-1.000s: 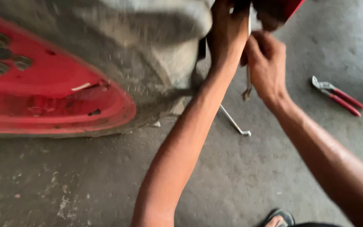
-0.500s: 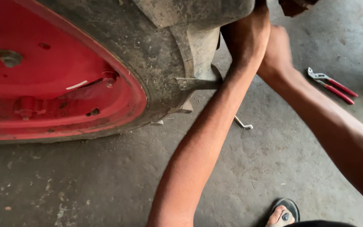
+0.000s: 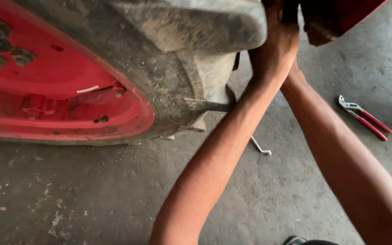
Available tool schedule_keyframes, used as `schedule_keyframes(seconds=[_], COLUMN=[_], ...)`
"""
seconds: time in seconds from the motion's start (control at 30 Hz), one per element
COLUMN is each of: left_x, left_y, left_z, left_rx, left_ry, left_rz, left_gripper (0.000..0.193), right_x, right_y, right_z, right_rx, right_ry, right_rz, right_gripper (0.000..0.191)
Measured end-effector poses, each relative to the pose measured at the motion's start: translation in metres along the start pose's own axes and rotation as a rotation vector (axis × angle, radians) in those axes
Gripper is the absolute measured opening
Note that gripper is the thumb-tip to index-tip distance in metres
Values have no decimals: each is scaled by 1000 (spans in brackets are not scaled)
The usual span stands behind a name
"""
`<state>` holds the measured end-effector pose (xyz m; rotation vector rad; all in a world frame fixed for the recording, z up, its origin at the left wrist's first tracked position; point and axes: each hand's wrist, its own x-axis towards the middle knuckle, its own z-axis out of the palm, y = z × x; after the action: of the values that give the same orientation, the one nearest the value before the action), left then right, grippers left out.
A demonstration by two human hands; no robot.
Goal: The person uses a wrench and pliers to tighten bolts on the red fender of a motorcycle. They repeatedly adjust the fender and secure it to the frame using hand tools.
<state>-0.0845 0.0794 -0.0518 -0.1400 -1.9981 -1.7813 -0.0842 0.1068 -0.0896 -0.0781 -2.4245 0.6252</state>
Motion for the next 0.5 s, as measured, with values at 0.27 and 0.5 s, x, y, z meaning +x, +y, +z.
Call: schedule_keyframes(seconds=[0.27, 0.5], left_x=[-2, 29], left_y=[18, -4], left_z=[-40, -30], left_rx=[-307, -733], left_ry=[-46, -233], left_rz=[132, 73], left_gripper=[23, 23], right_x=[-12, -54], right_y=[-22, -25], right_z=[-56, -106], right_rx=[-105, 342], right_ry=[-87, -187], right_rz=[-96, 330], right_gripper=[53, 30])
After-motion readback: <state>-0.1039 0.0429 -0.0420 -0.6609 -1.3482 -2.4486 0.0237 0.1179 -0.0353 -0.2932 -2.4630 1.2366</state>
